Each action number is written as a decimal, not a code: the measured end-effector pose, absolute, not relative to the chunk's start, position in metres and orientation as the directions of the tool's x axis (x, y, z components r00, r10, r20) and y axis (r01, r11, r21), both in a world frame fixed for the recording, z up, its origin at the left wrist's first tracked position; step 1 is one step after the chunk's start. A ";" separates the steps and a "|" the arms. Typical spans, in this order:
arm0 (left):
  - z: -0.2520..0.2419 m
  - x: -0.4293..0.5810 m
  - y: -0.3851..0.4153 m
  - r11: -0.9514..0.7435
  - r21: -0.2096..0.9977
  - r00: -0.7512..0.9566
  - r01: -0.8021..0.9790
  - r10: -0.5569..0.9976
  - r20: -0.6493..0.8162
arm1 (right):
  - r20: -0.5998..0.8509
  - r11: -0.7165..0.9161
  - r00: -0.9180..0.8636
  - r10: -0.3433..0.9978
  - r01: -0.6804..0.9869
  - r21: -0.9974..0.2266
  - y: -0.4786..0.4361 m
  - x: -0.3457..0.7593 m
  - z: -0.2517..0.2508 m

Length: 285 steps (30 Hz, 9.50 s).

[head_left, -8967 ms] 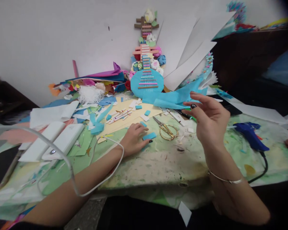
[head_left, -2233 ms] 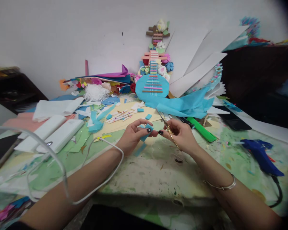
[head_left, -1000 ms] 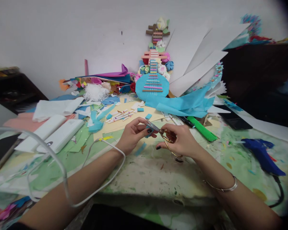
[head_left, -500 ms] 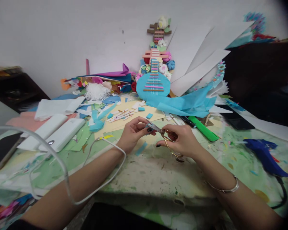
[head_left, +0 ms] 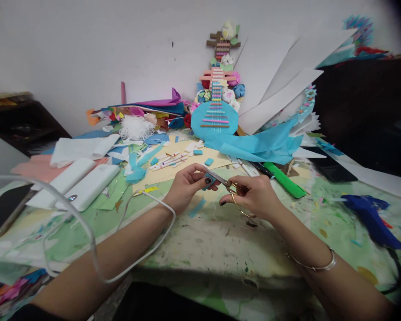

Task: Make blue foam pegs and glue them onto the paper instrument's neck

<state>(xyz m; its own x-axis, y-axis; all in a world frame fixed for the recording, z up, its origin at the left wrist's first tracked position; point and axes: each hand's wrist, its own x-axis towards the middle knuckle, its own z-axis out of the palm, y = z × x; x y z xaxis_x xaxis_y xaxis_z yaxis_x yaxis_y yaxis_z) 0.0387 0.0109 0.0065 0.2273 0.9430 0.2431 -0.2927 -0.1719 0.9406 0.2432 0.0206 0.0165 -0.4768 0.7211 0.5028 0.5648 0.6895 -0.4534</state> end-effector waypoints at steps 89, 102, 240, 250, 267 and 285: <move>0.011 0.042 0.010 -0.320 0.947 0.160 0.012 0.936 0.314 | 0.325 0.555 -0.461 0.826 0.562 -0.614 0.013 0.232 0.017; 0.011 0.039 0.012 -0.415 0.908 0.183 0.056 0.898 0.399 | 0.336 0.563 -0.463 0.820 0.549 -0.617 0.014 0.234 0.018; 0.020 0.029 0.014 -0.115 0.990 0.244 -0.085 0.961 0.133 | 0.449 0.538 -0.320 0.834 0.650 -0.537 0.014 0.236 0.018; 0.015 0.031 0.014 -0.318 0.948 0.352 -0.025 0.885 0.306 | 0.360 0.513 -0.366 0.858 0.594 -0.620 0.014 0.236 0.019; 0.014 0.029 0.012 -0.298 0.954 0.378 -0.021 0.881 0.284 | 0.153 0.396 -0.509 0.847 0.414 -0.820 0.013 0.237 0.020; 0.011 0.031 0.011 -0.252 0.965 0.344 -0.072 0.902 0.261 | 0.147 0.378 -0.467 0.872 0.450 -0.809 0.015 0.236 0.017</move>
<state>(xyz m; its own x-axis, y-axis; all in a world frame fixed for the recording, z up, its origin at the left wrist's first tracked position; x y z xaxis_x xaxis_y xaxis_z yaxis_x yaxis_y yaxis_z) 0.0314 0.0106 0.0106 0.3441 0.9018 0.2615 -0.0718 -0.2524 0.9650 0.2355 0.0153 0.0166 -0.4673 0.8718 0.1470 0.4499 0.3776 -0.8094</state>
